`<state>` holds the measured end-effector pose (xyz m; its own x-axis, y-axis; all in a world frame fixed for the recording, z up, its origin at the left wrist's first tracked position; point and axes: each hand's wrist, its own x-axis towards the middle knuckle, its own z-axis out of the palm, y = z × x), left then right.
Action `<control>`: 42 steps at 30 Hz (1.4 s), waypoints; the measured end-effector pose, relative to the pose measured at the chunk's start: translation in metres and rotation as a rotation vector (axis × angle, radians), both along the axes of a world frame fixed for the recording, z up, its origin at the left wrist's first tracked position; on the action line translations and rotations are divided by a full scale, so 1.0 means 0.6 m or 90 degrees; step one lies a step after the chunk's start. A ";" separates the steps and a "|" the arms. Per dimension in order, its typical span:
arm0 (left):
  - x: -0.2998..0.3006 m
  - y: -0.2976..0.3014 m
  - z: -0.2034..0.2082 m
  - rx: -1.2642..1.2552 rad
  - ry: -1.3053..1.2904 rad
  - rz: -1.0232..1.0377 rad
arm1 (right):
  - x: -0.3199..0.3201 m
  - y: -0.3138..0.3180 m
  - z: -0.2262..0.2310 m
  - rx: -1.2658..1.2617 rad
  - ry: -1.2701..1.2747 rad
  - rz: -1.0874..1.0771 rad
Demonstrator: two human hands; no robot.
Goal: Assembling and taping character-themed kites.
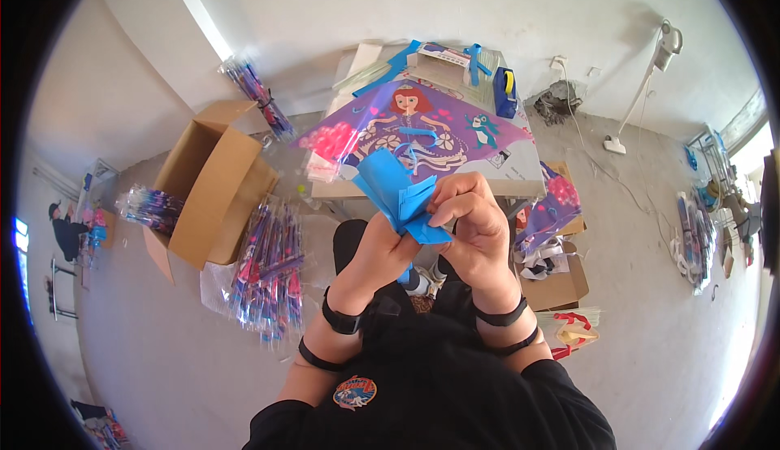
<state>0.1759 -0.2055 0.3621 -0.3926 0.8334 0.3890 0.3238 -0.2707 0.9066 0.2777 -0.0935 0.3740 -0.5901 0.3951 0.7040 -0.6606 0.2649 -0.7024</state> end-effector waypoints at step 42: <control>-0.110 -0.037 -0.151 -0.312 -0.545 -0.174 | 0.215 0.370 0.072 -0.370 0.223 -0.200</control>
